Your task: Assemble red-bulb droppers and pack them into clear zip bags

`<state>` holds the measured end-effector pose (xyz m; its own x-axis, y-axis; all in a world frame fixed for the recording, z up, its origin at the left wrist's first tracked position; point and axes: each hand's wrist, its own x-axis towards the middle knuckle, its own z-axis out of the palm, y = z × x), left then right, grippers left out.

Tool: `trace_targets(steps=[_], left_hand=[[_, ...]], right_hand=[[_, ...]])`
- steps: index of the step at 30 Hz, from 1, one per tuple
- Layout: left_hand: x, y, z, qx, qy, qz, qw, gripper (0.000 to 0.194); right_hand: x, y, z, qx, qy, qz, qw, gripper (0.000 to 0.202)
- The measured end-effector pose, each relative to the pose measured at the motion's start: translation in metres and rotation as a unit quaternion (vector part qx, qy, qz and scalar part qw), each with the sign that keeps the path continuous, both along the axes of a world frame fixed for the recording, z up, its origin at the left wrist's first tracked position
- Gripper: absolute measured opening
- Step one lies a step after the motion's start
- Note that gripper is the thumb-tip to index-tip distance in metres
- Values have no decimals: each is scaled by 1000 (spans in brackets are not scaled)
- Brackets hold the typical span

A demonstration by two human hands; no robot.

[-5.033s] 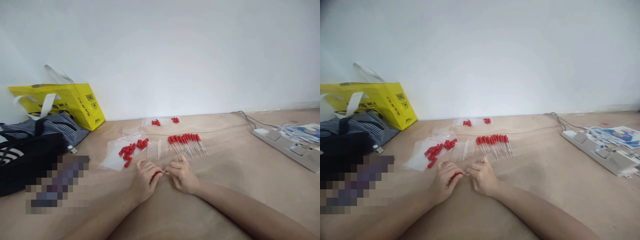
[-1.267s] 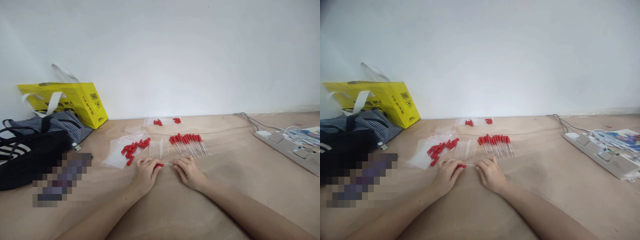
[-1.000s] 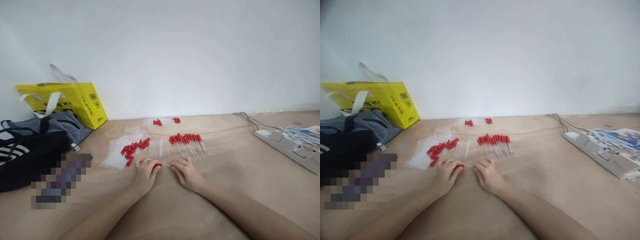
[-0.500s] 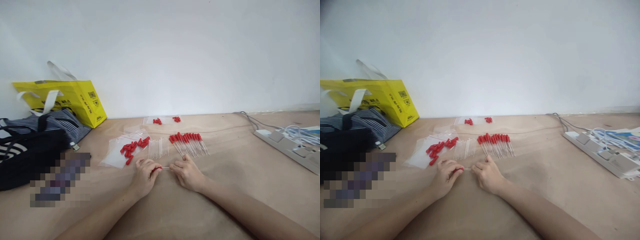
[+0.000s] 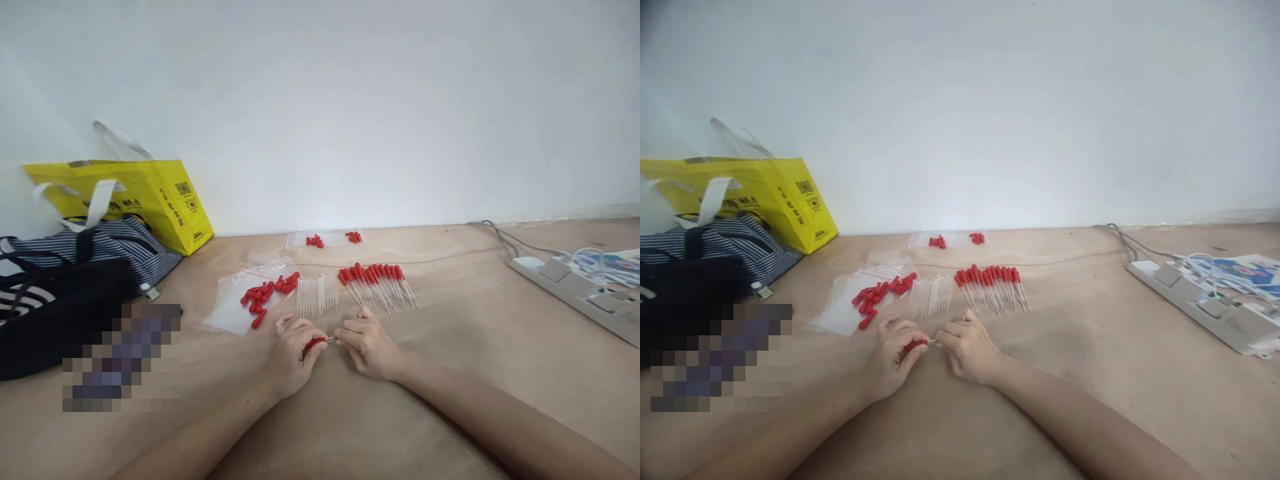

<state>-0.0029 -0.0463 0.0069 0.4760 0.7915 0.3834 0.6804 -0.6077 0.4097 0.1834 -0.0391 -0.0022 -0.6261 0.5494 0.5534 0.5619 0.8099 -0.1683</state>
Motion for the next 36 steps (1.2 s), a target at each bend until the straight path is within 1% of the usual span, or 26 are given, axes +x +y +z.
trace_targets(steps=[5, 9, 13, 17, 19, 21, 23, 24, 26, 28, 29, 32, 36], left_hand=[[1, 1, 1, -7, -8, 20, 1000, 17], [-1, 2, 2, 14, -2, 28, 1000, 16], [-1, 1, 2, 28, -3, 52, 998, 17], [1, 0, 2, 13, 4, 43, 999, 20], [-1, 2, 2, 13, 10, 43, 999, 18], [-5, 5, 2, 30, 10, 62, 998, 20], [-12, 12, 2, 53, 0, 103, 993, 32], [-15, 15, 2, 61, -7, 129, 990, 36], [-22, 23, 1, 63, -21, 180, 981, 35], [-28, 29, 0, 56, -33, 215, 974, 32], [-29, 31, -1, 51, -36, 224, 973, 32], [-30, 33, -2, 46, -34, 225, 973, 31], [-29, 31, -2, 46, -28, 222, 974, 28]], right_hand=[[1, 1, 0, -7, 4, -16, 1000, 25], [3, 1, -3, -1, 14, -32, 999, 24], [0, -3, -5, -10, 15, -50, 999, 26], [0, -5, -1, -22, 0, -40, 999, 25], [2, -3, 2, -12, -7, -51, 999, 22], [8, 2, 3, -9, -1, -94, 996, 19], [16, 12, 3, -32, 29, -170, 985, 19], [20, 19, 2, -51, 50, -218, 973, 20], [28, 33, 1, -82, 88, -319, 940, 22], [33, 47, 1, -96, 111, -397, 906, 23], [34, 52, 1, -100, 118, -425, 892, 24], [32, 64, 3, -117, 121, -475, 864, 23], [24, 68, 3, -137, 95, -493, 854, 21]])
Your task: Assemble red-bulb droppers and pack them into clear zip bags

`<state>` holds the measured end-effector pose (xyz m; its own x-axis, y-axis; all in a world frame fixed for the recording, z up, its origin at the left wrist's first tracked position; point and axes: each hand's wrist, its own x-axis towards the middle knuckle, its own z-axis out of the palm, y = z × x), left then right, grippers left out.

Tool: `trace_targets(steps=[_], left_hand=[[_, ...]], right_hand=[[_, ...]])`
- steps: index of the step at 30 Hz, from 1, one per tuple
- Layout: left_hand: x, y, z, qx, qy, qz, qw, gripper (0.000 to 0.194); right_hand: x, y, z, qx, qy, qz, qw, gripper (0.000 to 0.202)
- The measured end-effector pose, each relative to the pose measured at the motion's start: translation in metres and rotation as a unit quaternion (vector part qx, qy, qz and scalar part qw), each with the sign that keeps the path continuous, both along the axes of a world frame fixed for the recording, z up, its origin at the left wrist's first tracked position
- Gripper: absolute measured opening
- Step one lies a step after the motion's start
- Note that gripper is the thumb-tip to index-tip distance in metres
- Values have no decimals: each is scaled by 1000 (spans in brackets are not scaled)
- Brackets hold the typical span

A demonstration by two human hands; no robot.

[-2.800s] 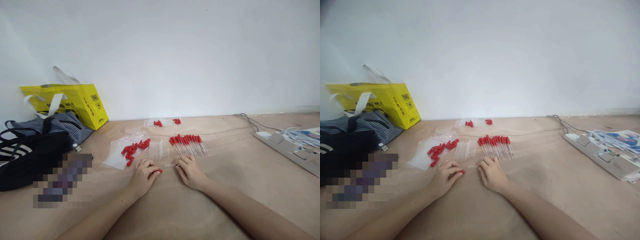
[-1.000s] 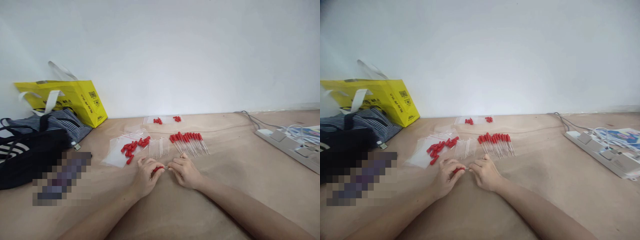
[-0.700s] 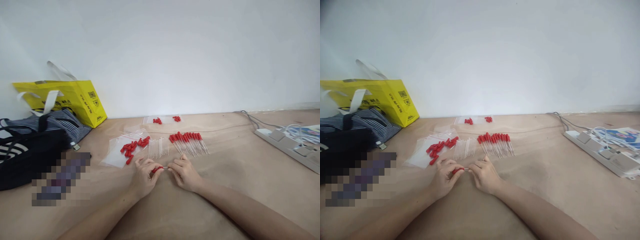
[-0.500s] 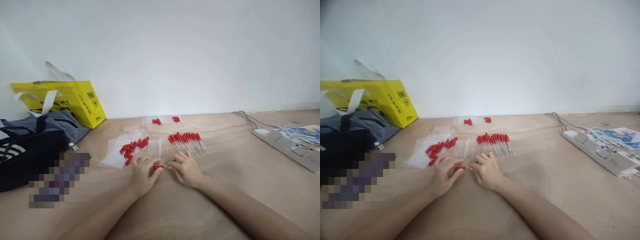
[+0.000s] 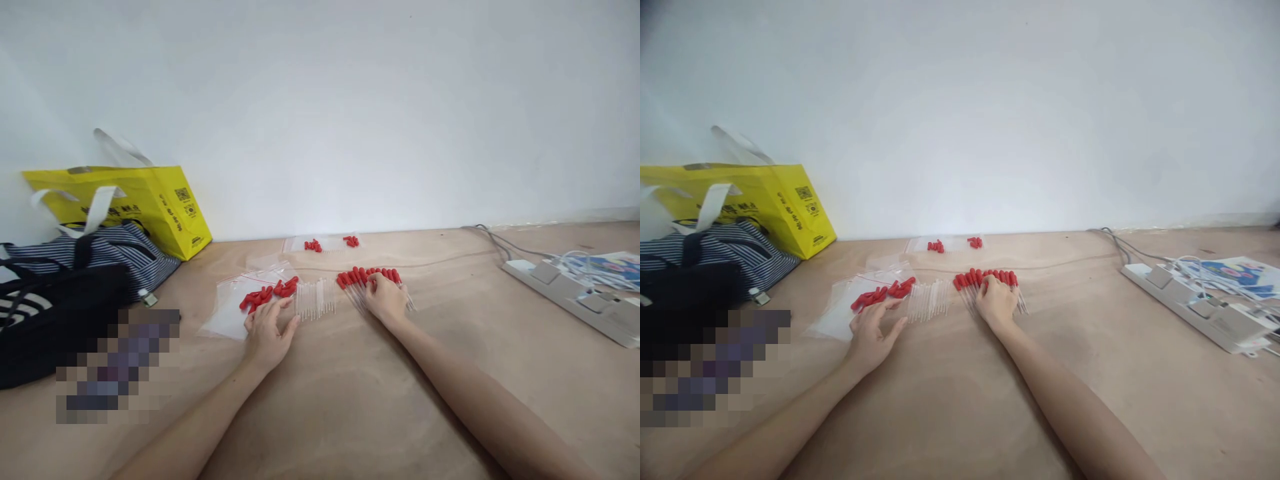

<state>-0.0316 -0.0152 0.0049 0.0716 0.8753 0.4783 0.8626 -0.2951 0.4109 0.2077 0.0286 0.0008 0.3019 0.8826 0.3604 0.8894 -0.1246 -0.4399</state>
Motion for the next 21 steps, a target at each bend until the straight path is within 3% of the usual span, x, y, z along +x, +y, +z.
trace_targets(steps=[14, 21], left_hand=[[-1, -1, -2, -23, 22, 1, 999, 22], [-4, 3, 9, -6, 64, 64, 996, 20]], right_hand=[[-6, 0, -4, -20, -34, 10, 999, 22], [0, -1, -5, 23, -69, 15, 997, 22]])
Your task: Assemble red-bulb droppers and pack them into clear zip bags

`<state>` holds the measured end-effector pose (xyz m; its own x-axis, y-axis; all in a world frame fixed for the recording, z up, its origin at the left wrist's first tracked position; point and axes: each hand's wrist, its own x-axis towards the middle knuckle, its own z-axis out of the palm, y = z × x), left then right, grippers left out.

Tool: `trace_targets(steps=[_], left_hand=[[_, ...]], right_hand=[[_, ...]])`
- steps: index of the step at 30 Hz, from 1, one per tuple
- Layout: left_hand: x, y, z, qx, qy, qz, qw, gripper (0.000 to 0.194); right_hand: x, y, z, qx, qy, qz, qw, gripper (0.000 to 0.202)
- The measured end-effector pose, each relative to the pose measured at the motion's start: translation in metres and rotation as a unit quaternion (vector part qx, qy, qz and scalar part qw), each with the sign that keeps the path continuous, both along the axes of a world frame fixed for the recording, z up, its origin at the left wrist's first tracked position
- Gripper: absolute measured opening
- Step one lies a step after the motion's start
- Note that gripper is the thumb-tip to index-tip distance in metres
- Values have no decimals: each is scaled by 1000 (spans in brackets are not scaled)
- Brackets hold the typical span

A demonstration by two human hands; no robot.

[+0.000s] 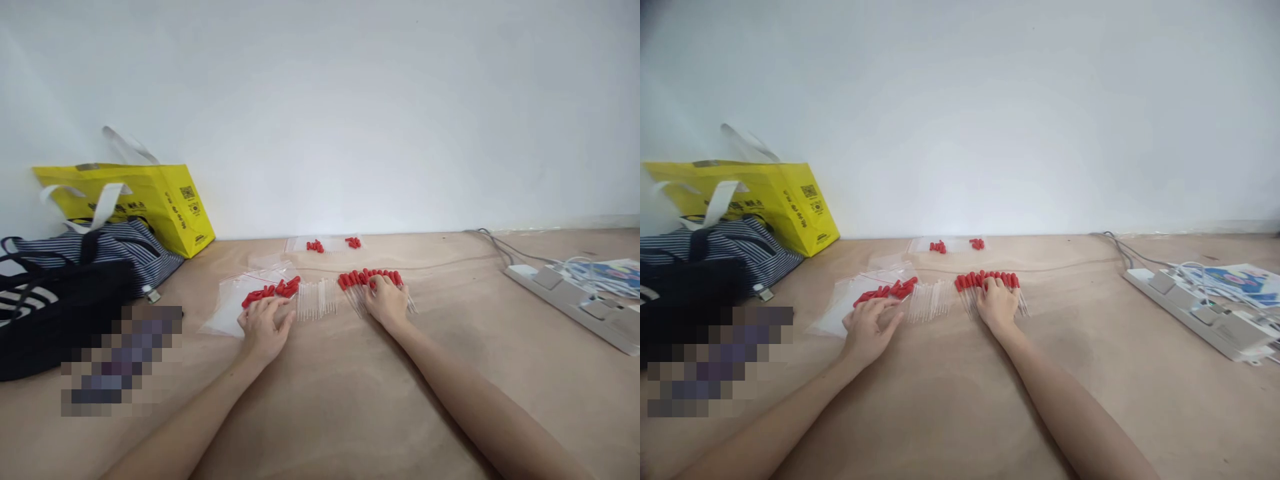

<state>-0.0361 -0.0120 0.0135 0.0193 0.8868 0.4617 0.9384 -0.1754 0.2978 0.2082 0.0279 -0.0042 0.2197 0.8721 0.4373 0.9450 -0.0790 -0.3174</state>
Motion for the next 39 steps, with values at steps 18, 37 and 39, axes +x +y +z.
trace_targets(steps=[18, 37, 39], left_hand=[[0, 68, 6, 15, 113, -111, 987, 14], [10, -30, 0, -36, -17, -233, 972, 7], [10, -29, -2, -36, 4, -229, 973, 14]], right_hand=[[-65, 12, 24, -161, -35, 47, 985, 26], [-44, -9, 28, -124, -24, 156, 980, 21], [-31, -21, 21, -102, -24, 192, 976, 18]])
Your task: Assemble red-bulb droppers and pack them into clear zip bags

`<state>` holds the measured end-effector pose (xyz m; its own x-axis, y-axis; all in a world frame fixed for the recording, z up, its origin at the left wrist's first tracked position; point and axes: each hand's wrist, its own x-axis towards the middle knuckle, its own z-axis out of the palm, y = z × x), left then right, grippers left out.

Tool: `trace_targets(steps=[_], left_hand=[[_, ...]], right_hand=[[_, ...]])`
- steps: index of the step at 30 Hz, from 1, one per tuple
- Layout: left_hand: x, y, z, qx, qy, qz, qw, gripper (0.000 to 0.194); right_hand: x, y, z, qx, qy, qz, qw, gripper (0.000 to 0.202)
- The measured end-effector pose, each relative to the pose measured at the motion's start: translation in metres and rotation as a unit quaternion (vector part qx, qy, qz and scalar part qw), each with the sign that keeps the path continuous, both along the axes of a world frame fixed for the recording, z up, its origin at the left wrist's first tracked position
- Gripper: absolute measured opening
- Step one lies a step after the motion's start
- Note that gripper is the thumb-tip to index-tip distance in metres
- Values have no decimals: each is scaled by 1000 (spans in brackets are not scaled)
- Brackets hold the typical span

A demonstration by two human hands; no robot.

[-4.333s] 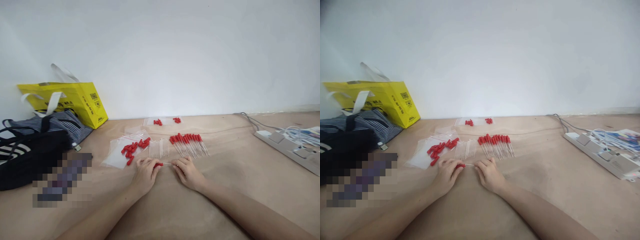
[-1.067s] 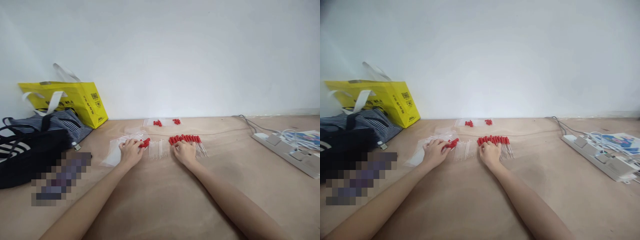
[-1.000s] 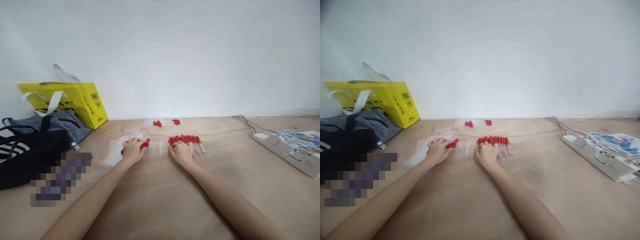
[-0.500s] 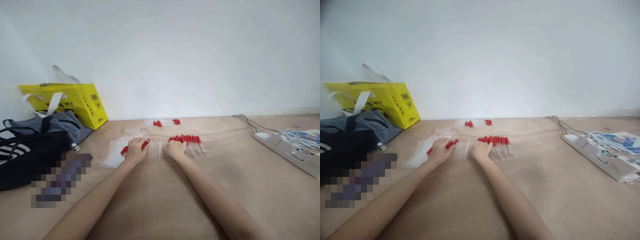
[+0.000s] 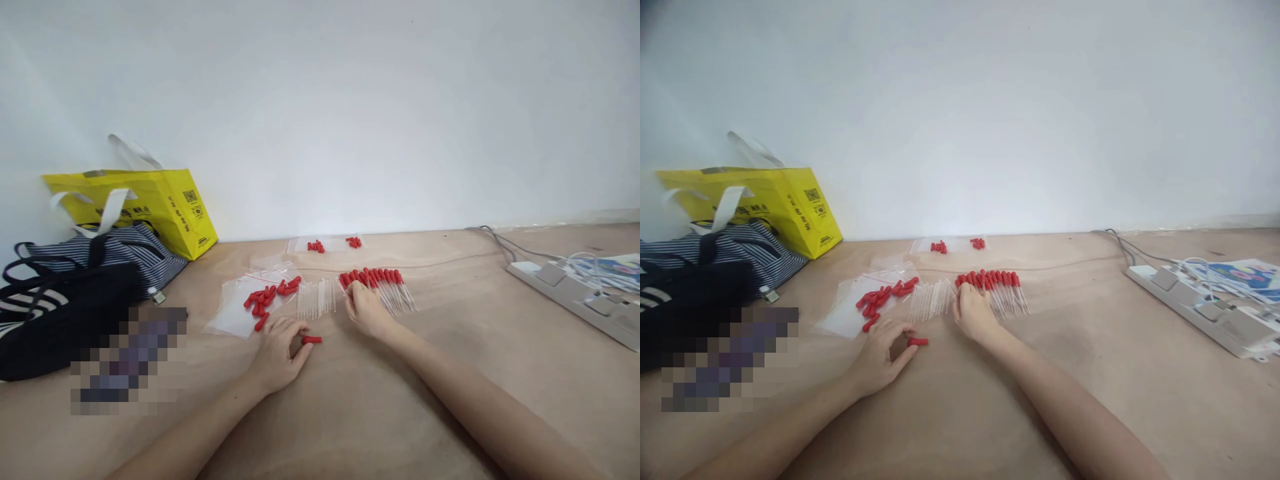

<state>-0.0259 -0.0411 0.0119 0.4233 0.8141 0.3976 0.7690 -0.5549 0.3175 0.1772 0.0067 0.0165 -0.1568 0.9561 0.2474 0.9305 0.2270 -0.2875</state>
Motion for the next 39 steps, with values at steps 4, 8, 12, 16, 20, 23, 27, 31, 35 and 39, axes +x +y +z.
trace_targets(steps=[4, 8, 12, 16, 20, 23, 27, 31, 35, 39], left_hand=[[4, 3, -4, 22, 37, -11, 999, 19], [10, 4, -7, 40, 31, -12, 999, 17], [15, 5, -7, 37, 22, -1, 999, 16], [16, 4, -6, 41, 17, 6, 999, 14], [16, 4, -5, 42, 5, 7, 999, 14], [16, 4, -5, 42, -12, 12, 999, 15], [18, 4, -5, 27, -33, 5, 999, 16], [20, 1, -4, 22, -45, -1, 999, 17], [20, -4, -3, 49, -40, -14, 998, 18], [20, -8, -3, 82, -28, -37, 995, 20]], right_hand=[[24, -22, -23, 115, 60, 127, 983, 17], [30, -37, -36, 166, 67, 204, 963, 34], [19, -46, -35, 175, 50, 251, 951, 44], [13, -49, -33, 166, 59, 254, 951, 39], [13, -50, -33, 167, 65, 255, 950, 36], [11, -51, -32, 179, 75, 265, 945, 32], [7, -52, -31, 213, 88, 264, 936, 25], [6, -54, -30, 237, 86, 261, 932, 23], [9, -53, -28, 268, 48, 278, 921, 25], [14, -52, -24, 330, -11, 301, 895, 29]])
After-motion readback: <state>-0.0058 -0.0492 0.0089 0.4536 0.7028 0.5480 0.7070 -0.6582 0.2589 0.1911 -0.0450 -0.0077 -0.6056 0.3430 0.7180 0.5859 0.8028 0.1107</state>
